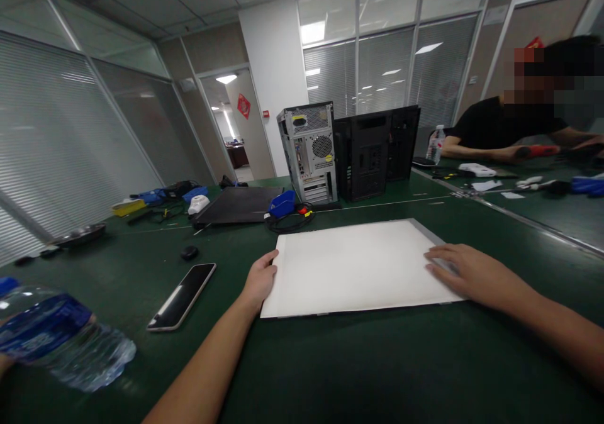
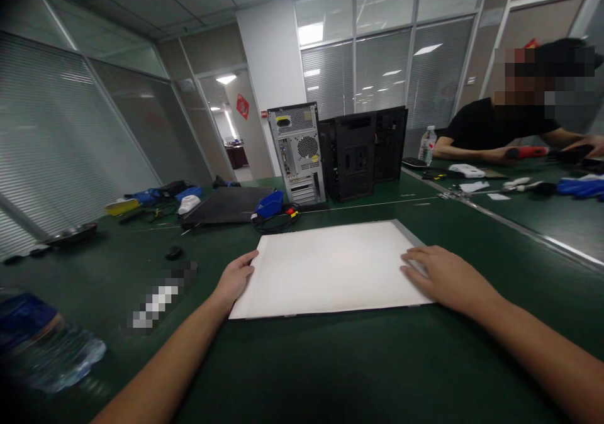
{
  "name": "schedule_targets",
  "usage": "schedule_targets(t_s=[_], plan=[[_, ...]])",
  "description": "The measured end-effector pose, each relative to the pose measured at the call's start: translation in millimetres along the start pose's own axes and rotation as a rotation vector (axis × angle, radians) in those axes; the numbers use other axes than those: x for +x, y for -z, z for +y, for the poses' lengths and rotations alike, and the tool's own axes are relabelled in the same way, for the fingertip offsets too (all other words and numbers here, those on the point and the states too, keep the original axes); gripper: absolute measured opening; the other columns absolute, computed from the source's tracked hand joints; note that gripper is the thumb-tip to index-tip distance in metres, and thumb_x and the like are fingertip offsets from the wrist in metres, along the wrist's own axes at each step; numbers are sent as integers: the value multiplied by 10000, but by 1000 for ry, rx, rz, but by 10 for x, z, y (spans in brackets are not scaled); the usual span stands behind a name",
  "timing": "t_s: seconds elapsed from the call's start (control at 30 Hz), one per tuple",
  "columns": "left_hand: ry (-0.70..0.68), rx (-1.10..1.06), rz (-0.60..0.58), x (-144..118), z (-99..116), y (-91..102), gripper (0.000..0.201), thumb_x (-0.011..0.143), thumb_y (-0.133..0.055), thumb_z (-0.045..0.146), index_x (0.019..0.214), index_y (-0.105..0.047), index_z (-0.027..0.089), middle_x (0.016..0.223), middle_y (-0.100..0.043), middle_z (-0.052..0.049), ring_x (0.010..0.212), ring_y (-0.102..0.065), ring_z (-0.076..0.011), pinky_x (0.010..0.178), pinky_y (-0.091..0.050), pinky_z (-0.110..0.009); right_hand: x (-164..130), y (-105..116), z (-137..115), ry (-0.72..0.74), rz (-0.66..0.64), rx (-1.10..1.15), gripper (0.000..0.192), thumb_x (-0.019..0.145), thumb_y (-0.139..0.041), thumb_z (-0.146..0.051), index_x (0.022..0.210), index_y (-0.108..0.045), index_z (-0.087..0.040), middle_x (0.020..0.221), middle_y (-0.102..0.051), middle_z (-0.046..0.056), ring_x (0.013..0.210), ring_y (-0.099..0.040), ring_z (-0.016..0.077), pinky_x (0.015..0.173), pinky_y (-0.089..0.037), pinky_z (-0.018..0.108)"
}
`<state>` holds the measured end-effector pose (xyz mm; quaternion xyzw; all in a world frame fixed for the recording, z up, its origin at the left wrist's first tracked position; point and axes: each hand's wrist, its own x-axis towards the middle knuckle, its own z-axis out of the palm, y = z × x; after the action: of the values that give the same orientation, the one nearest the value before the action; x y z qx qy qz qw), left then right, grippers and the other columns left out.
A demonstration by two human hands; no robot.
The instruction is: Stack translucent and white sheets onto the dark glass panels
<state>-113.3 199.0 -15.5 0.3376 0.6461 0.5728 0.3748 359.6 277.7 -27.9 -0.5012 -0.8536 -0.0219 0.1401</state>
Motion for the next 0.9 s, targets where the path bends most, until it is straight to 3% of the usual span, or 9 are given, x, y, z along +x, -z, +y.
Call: schedule_targets(t_s=[0.4,0.9], plan=[[-32,-103,-34,15,-28,-11,555,662,-515,-74,1144,-665,155,1277,-647,-108,1084,-651,-206,987,-465,-325,-1,60,-314,100,3,-28,580,897,-396,-625,1271,-615,-239,1291,-585,74,1164,-540,273,998,-443,500],[-16,-143,-41,-10,-2,-20,538,674,-479,-78,1127,-665,143,1312,-625,-98,1136,-623,-194,1006,-448,-301,-21,69,-335,129,45,-53,567,890,-413,-624,1249,-628,-241,1259,-601,79,1131,-553,277,963,-465,500]])
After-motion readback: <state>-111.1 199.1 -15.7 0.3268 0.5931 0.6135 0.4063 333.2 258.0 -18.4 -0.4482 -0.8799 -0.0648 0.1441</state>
